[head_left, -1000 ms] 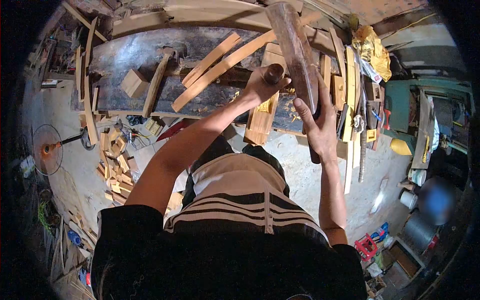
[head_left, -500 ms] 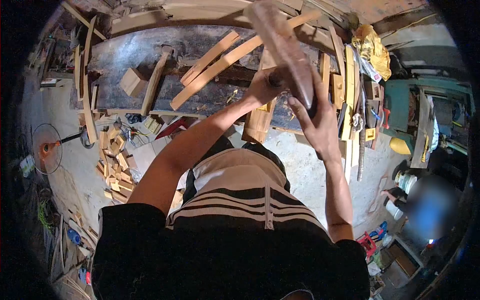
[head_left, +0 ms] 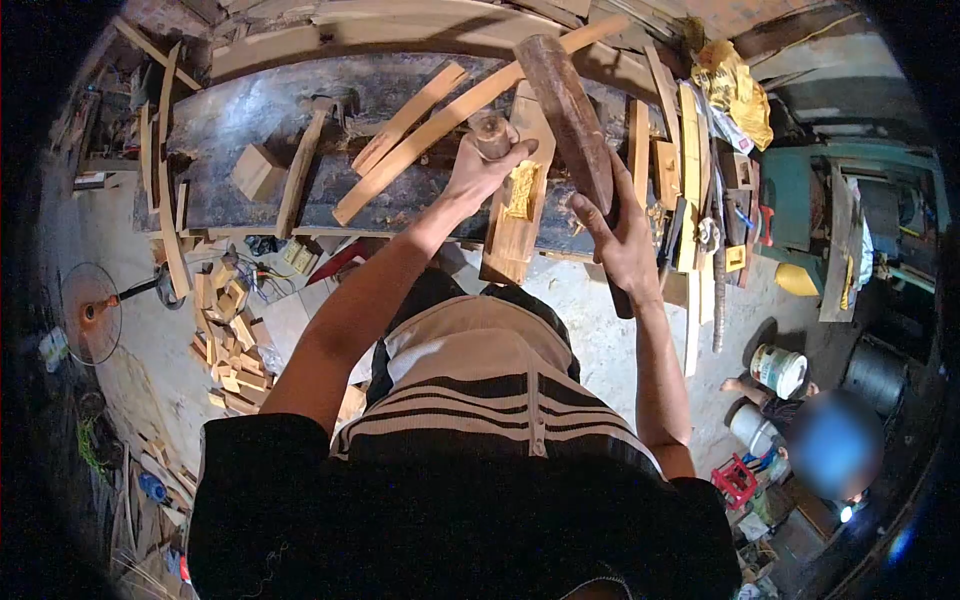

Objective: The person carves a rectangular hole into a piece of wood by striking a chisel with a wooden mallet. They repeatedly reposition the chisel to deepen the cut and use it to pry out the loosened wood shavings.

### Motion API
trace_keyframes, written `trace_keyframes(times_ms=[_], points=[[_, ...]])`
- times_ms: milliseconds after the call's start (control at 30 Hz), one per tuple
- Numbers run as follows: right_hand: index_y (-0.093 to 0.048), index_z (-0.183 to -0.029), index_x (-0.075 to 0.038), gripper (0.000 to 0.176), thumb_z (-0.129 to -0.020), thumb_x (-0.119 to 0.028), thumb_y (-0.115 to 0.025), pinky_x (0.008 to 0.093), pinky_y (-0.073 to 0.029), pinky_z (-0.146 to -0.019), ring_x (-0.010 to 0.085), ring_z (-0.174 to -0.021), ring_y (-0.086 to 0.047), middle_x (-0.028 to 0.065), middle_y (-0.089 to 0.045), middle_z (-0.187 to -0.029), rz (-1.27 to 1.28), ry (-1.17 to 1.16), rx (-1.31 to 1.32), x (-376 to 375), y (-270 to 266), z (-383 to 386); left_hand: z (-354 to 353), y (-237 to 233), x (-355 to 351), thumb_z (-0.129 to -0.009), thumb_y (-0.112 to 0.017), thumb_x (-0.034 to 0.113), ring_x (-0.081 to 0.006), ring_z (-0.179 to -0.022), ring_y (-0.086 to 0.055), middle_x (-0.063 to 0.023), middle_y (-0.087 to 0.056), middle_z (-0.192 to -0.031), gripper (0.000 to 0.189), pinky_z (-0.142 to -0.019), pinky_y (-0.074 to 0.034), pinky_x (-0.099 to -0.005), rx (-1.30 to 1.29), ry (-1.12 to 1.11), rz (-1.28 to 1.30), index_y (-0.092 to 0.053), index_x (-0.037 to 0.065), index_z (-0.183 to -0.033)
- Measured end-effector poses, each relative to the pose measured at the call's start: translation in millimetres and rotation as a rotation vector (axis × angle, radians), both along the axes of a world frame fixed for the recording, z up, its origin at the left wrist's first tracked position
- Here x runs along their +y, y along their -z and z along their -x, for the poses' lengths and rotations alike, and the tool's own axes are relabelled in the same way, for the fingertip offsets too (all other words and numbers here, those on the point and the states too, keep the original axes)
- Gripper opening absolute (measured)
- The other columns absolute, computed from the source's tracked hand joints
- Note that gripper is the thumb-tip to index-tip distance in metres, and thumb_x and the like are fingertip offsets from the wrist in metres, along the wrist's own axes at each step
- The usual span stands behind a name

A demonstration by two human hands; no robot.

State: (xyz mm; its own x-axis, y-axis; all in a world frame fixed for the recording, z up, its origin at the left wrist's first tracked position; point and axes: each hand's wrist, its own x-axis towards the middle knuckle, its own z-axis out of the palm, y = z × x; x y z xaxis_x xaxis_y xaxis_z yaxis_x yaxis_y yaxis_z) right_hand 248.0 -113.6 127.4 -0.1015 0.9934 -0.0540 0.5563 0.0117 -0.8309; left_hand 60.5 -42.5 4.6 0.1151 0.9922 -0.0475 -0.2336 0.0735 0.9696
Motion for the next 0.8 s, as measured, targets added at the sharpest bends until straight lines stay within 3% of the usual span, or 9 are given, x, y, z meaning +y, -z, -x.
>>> trace_keyframes(times_ms=[100,167,267,433,567,633,667,700,800], points=[[-0.031,-0.148,-0.005,0.073,-0.092,-0.035,-0.066,0.0394,-0.044,-0.103,0.0286,-0.126,-0.053,0.0226,-0.051,-0.138,0.129,0.083,0.123,-5.6,5.4,-9.5,-9.6,-13.7,-3.0,-0.086,-0.075,0.013,-0.0039,-0.066,-0.047,0.0058,-0.053,-0.073,0.021,-0.059,-0.038,-0.0232,-0.125,-0.176,-0.020,-0.057,0.009,-0.079],[-0.031,-0.148,-0.003,0.073,-0.092,-0.034,-0.066,0.0398,-0.042,-0.105,0.0283,-0.128,-0.049,0.0218,-0.047,-0.141,0.036,0.049,0.077,-6.8,3.2,-12.9,-9.7,-13.3,0.6,-0.086,-0.075,0.012,-0.0036,-0.067,-0.048,0.0058,-0.052,-0.072,0.020,-0.060,-0.039,-0.0237,-0.129,-0.143,0.023,-0.056,0.009,-0.078],[-0.031,-0.148,-0.002,0.074,-0.092,-0.033,-0.067,0.0395,-0.039,-0.107,0.0278,-0.130,-0.048,0.0221,-0.047,-0.141,0.154,0.108,0.130,-6.9,4.8,-12.8,-10.3,-5.2,11.2,-0.086,-0.073,0.009,-0.0037,-0.070,-0.048,0.0056,-0.051,-0.074,0.018,-0.064,-0.042,-0.0237,0.138,-0.031,-0.194,-0.056,0.009,-0.080],[-0.031,-0.148,0.000,0.075,-0.091,-0.031,-0.068,0.0388,-0.035,-0.110,0.0269,-0.133,-0.044,0.0217,-0.045,-0.143,0.145,0.074,0.190,-1.4,3.9,-8.9,-15.2,-11.2,8.4,-0.086,-0.074,0.009,-0.0042,-0.071,-0.049,0.0054,-0.051,-0.074,0.019,-0.063,-0.041,-0.0236,0.129,0.032,-0.183,-0.056,0.007,-0.080],[-0.029,-0.149,0.000,0.075,-0.092,-0.030,-0.067,0.0382,-0.037,-0.107,0.0267,-0.130,-0.047,0.0222,-0.045,-0.142,0.036,0.068,0.267,12.4,-35.9,7.1,-16.8,-11.4,7.0,-0.086,-0.075,0.010,-0.0040,-0.069,-0.048,0.0049,-0.051,-0.072,0.020,-0.060,-0.040,-0.0229,0.189,0.083,-0.210,-0.056,0.007,-0.080],[-0.029,-0.149,-0.001,0.074,-0.092,-0.029,-0.067,0.0386,-0.038,-0.106,0.0259,-0.129,-0.046,0.0213,-0.045,-0.141,0.213,0.154,0.344,15.4,-74.5,16.9,-18.1,-11.4,6.4,-0.086,-0.075,0.016,-0.0066,-0.065,-0.047,0.0019,-0.055,-0.069,0.022,-0.058,-0.040,-0.0265,0.239,0.098,-0.198,-0.057,0.004,-0.079],[-0.031,-0.149,-0.005,0.071,-0.093,-0.031,-0.066,0.0367,-0.047,-0.095,0.0269,-0.113,-0.058,0.0190,-0.056,-0.127,-0.309,-0.018,0.230,26.3,-66.2,19.0,-18.9,-9.7,6.9,-0.086,-0.075,0.016,-0.0066,-0.065,-0.047,0.0019,-0.055,-0.069,0.022,-0.058,-0.040,-0.0265,0.239,0.093,-0.195,-0.057,0.004,-0.079],[-0.030,-0.150,-0.009,0.072,-0.092,-0.036,-0.065,0.0381,-0.055,-0.081,0.0317,-0.096,-0.067,0.0211,-0.063,-0.117,-0.549,-0.077,-0.014,36.7,-62.2,11.9,-19.8,-8.8,8.6,-0.086,-0.075,0.014,-0.0062,-0.066,-0.048,0.0021,-0.055,-0.069,0.021,-0.058,-0.041,-0.0256,0.243,0.098,-0.210,-0.057,0.004,-0.079],[-0.034,-0.148,-0.013,0.073,-0.089,-0.041,-0.067,0.0469,-0.057,-0.070,0.0406,-0.084,-0.070,0.0271,-0.067,-0.107,-0.302,-0.060,0.044,34.7,-47.1,21.8,-29.5,0.0,7.3,-0.085,-0.074,0.008,-0.0054,-0.068,-0.052,0.0024,-0.058,-0.070,0.018,-0.061,-0.044,-0.0241,0.111,0.104,-0.178,-0.058,0.004,-0.079]])
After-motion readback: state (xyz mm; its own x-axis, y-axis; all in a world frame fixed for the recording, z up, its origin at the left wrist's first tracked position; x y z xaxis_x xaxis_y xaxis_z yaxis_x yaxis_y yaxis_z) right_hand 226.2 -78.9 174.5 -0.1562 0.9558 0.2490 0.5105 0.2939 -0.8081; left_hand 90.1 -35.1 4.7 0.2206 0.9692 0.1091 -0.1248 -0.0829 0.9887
